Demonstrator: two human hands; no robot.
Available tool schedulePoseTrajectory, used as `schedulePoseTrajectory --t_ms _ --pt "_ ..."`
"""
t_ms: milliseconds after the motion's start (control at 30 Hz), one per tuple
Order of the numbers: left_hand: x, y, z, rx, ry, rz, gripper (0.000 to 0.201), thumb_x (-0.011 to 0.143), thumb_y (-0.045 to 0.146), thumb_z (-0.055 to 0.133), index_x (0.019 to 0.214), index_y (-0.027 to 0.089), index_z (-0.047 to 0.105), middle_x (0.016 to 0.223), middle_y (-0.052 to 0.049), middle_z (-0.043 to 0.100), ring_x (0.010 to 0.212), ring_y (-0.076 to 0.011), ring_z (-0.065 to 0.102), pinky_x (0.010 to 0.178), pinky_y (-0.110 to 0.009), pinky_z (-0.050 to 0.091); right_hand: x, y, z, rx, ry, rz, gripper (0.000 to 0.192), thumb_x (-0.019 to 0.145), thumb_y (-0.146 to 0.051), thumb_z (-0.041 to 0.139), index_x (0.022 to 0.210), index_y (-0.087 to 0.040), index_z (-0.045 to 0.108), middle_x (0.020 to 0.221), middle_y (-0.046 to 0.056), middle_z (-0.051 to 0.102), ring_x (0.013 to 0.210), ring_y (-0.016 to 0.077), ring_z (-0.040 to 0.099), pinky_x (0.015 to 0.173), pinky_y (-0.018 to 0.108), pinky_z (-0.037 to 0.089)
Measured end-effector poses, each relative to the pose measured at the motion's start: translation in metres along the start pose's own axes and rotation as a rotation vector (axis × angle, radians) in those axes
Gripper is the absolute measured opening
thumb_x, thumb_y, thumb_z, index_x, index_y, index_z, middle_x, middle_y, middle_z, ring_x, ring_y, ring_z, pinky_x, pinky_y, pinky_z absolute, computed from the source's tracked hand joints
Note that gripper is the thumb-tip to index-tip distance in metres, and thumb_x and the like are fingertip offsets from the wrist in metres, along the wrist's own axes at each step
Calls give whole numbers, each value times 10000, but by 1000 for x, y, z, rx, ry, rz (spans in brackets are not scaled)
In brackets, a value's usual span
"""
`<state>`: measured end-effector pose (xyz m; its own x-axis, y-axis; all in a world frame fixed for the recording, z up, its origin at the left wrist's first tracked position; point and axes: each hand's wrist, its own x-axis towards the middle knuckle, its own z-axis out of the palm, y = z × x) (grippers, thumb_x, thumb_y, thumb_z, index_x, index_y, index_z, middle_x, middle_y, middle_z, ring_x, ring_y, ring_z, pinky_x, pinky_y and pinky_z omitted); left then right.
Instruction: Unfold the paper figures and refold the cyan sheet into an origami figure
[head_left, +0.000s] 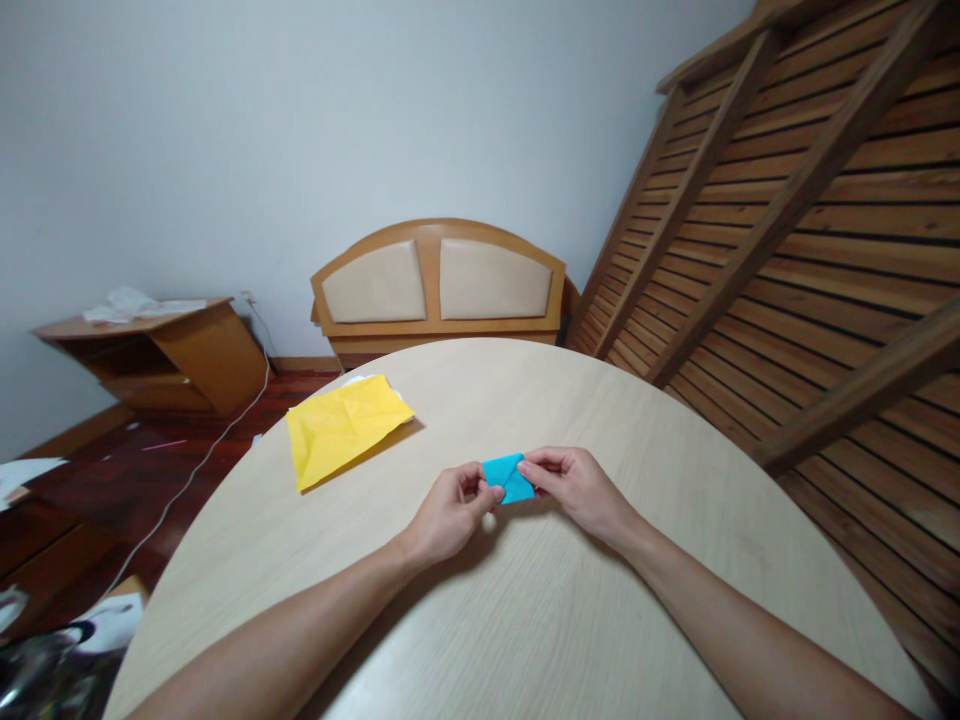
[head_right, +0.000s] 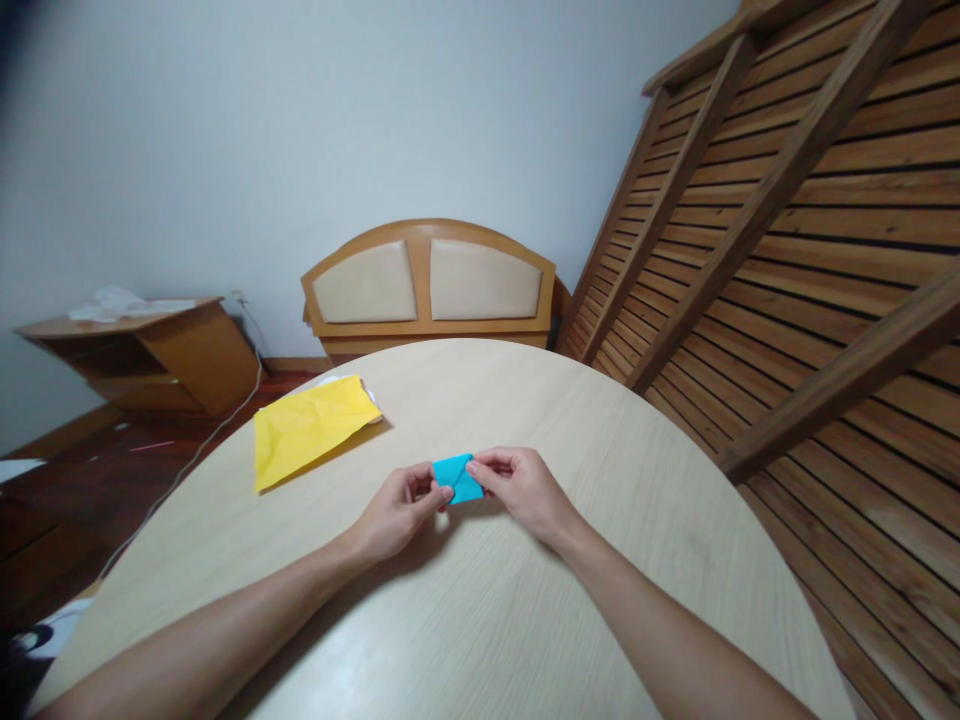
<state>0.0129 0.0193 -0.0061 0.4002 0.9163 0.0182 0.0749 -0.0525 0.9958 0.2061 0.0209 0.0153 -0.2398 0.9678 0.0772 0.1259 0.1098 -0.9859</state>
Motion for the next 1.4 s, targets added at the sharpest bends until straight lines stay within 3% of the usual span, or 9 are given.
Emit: schedulePoseTrajectory --t_ms 233,467,733,833,1000,1233,1400 --pt "-1 8 2 20 -6 19 326 775 427 721 694 177 528 652 11 500 591 -104 413 576 -258 338 -1 -3 -1 -29 80 -52 354 776 -521 714 765 -169 756 738 48 705 684 176 599 663 311 474" --pt "-2 5 2 25 27 38 240 798 341 697 711 168 555 646 16 519 592 -106 448 588 -254 368 -1 -2 1 21 65 -43 336 772 -491 737 846 -164 763 795 50 729 703 171 624 672 304 495" --pt "-9 6 5 305 -13 101 224 895 350 612 940 147 694 839 -61 705 683 -146 576 596 -238 408 -10 -10 0 -174 -10 -95 228 837 -396 697 833 -184 781 805 56 759 751 196 661 687 307 494" --pt "-9 8 4 364 14 132 222 910 330 583 912 146 707 813 -55 707 639 -135 550 571 -233 392 -11 -9 2 -221 -36 -110 231 858 -398 685 844 -191 788 816 58 767 761 201 669 685 306 496" --pt "-4 6 1 268 126 160 263 901 387 597 850 145 685 783 -61 700 684 -155 563 603 -246 408 -9 2 8 -59 -68 -45 293 802 -393 748 1003 -180 742 971 75 758 840 206 682 743 316 528" --pt "1 4 -2 85 163 142 310 843 439 672 870 132 713 808 -81 729 699 -168 601 661 -277 457 -8 0 6 -130 -65 -2 217 785 -368 729 810 -153 727 766 45 707 689 163 604 644 279 446" --pt "-3 8 -3 167 156 144 293 861 421 667 924 149 756 878 -95 756 725 -178 630 621 -263 447 -6 -2 1 -147 -41 -45 214 794 -380 724 828 -171 750 797 47 720 716 172 606 649 283 442"
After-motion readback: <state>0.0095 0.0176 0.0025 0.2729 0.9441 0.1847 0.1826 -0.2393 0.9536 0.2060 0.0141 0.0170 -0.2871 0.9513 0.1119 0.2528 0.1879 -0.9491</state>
